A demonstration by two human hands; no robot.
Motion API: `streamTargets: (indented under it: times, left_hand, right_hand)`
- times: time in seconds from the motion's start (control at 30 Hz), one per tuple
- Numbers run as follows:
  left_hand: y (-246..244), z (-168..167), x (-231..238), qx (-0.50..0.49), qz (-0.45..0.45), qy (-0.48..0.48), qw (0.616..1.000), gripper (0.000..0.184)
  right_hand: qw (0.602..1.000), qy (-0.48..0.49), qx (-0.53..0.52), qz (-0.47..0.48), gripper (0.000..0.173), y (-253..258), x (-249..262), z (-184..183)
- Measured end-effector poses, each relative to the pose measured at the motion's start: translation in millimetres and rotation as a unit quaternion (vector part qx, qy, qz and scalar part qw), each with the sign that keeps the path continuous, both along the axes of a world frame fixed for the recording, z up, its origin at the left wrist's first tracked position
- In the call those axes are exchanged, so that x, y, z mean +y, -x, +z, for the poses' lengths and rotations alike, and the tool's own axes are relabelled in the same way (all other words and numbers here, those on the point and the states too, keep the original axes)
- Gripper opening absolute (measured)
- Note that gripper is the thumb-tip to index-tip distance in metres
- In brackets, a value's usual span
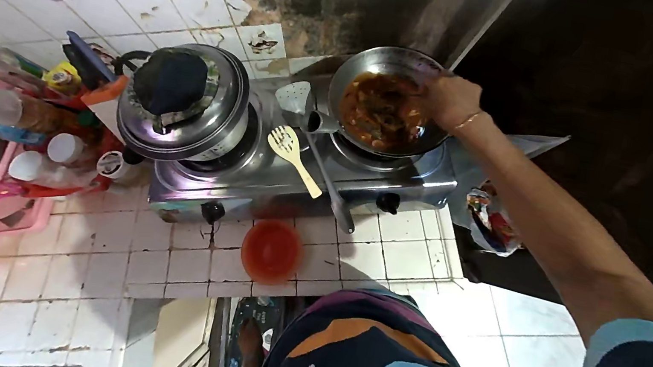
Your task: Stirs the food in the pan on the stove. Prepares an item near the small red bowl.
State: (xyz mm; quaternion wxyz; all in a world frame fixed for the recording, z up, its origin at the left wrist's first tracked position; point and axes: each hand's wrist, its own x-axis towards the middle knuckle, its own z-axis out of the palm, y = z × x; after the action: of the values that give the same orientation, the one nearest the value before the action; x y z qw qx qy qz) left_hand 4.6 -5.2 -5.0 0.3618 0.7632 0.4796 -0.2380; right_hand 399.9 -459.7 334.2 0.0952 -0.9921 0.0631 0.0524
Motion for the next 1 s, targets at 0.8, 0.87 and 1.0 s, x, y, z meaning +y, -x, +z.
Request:
streamTargets:
  times: [0.8,0.87,1.0]
  left_hand:
    - [-2.5,-5.3,-1.2,0.018,-0.013,-0.006,1.000,0.043]
    - [-2.8,-4.5,-1.1,0.010,-0.004,0.000,1.000,0.043]
    - [-3.9,-6.0,0.8,0.014,-0.009,0.000,1.000,0.043]
  right_hand:
    - [0.996,0.008,-0.002,0.091,0.026,13.7,32.9,-15.2]
    - [0.997,0.008,-0.013,0.081,0.023,29.9,20.2,-6.4]
    - [0.998,-0.001,-0.012,0.061,0.019,66.2,5.1,31.8]
